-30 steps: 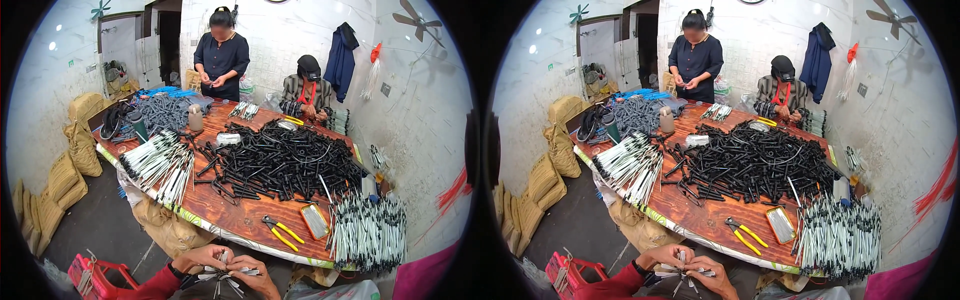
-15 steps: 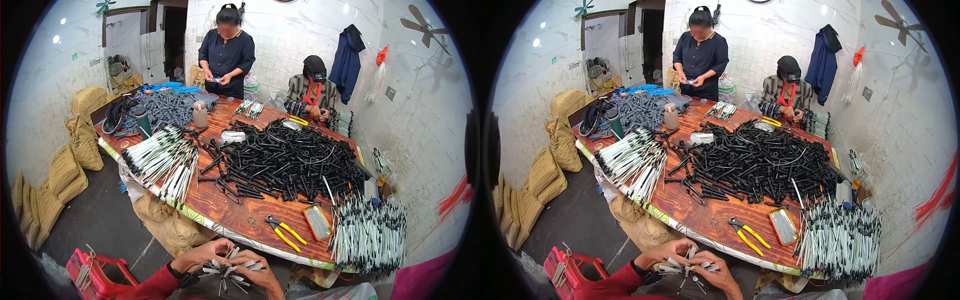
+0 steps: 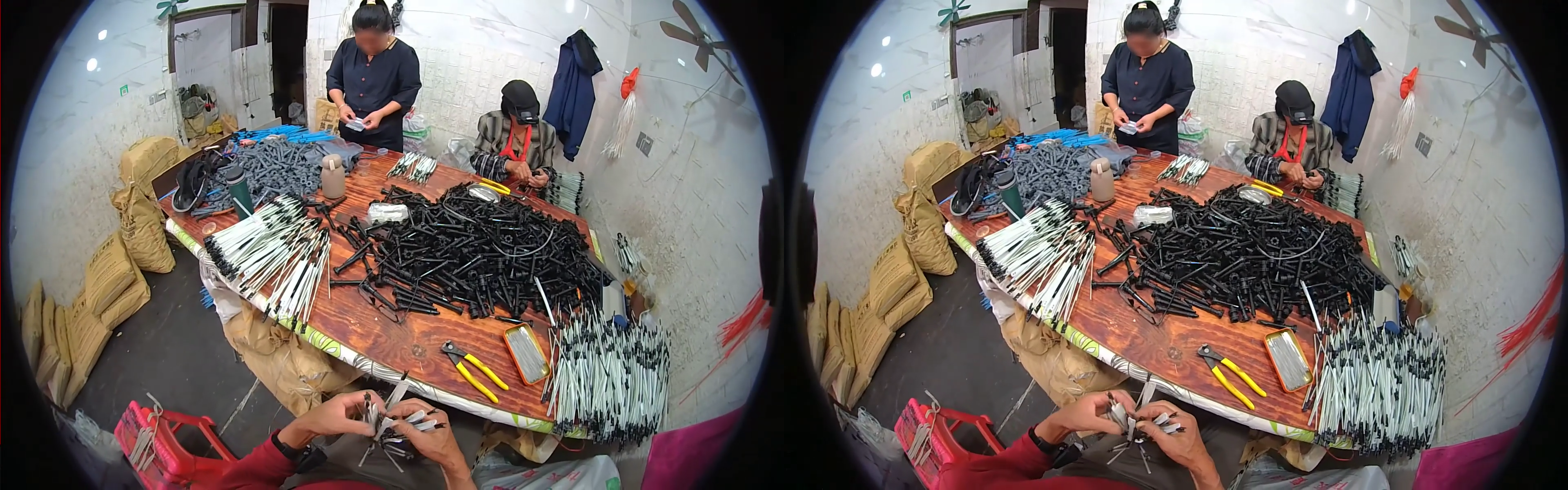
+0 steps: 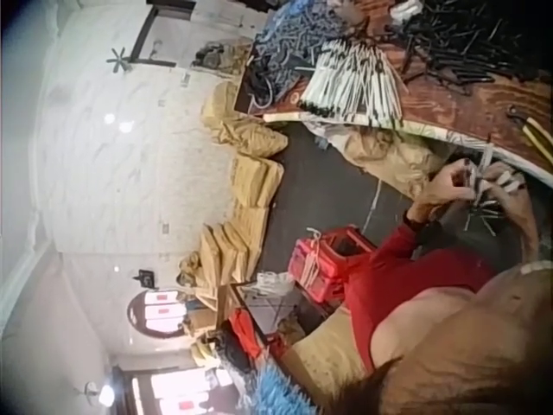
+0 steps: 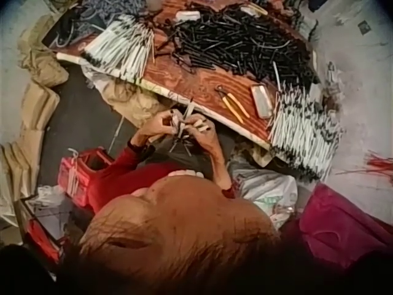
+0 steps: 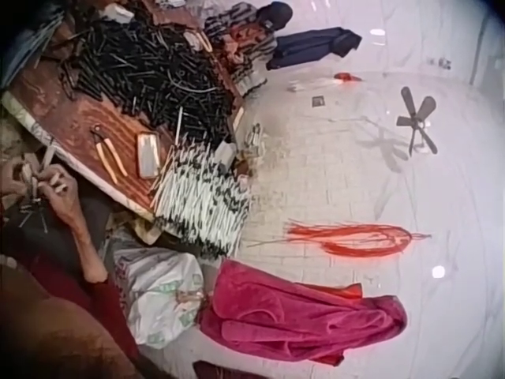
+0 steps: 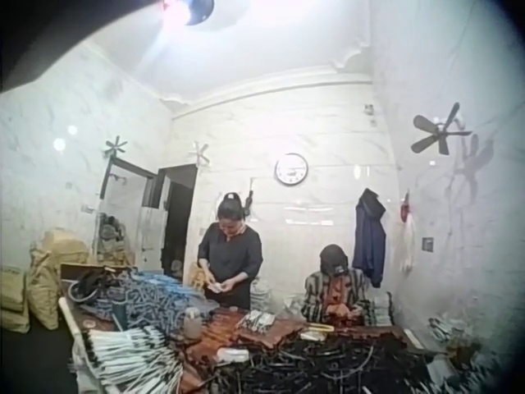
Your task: Assembling and bundling wire components with white plastic connectors at a production workstation.
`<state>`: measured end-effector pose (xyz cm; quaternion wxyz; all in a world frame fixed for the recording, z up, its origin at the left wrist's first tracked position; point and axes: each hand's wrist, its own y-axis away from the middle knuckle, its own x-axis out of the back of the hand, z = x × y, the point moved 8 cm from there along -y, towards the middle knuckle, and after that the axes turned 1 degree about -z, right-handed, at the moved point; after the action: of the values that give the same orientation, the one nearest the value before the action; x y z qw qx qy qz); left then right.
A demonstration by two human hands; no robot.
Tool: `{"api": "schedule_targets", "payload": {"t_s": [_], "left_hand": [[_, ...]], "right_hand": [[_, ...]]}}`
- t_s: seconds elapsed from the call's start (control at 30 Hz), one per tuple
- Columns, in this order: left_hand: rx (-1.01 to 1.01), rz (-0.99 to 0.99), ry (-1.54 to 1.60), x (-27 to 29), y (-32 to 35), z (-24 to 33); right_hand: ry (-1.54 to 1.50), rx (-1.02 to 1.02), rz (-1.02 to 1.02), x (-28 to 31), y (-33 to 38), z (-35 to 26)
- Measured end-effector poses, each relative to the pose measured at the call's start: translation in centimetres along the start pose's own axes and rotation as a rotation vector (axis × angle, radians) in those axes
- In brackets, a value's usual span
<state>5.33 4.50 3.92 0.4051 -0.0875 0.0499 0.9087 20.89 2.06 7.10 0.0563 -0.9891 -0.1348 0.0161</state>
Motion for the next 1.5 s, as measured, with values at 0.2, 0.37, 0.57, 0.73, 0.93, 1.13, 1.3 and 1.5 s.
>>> {"api": "schedule_targets", "payload": {"t_s": [0.2, 0.37, 0.57, 0.73, 0.93, 1.13, 1.3, 1.5], "left_hand": [[-0.005, 0.099, -0.195, 0.3, -0.4, 0.1], [-0.089, 0.071, -0.278, -1.2, -0.6, 1.2], [-0.086, 0.227, -0.153, -1.5, 0.9, -0.2], [-0.052, 0.318, -0.092, -2.4, 2.1, -0.5], [-0.025, 0.359, -0.286, -0.4, 0.1, 1.0], [-0.048, 0.273, -0.077, -0.2, 0.0, 0.1], [-0.016, 0.277, 0.060, -0.6, 1.2, 0.1], [0.006, 0.311, -0.150, -0.8, 0.7, 0.5]], "right_hand": [[0.034, 0.000, 0.049, 0.2, 0.2, 0.4], [0.060, 0.027, 0.081, 0.4, 0.2, 0.7], [0.107, 0.075, 0.129, -0.2, 1.0, 0.9], [0.082, 0.020, 0.150, -0.7, 1.7, 1.2], [0.059, -0.024, 0.204, 0.5, 0.4, 1.5], [0.039, 0.021, 0.158, 0.1, 0.1, 0.7], [0.001, 0.000, 0.166, -0.7, 1.5, 1.4], [0.133, 0.131, 0.169, -0.6, 1.1, 0.7]]}}
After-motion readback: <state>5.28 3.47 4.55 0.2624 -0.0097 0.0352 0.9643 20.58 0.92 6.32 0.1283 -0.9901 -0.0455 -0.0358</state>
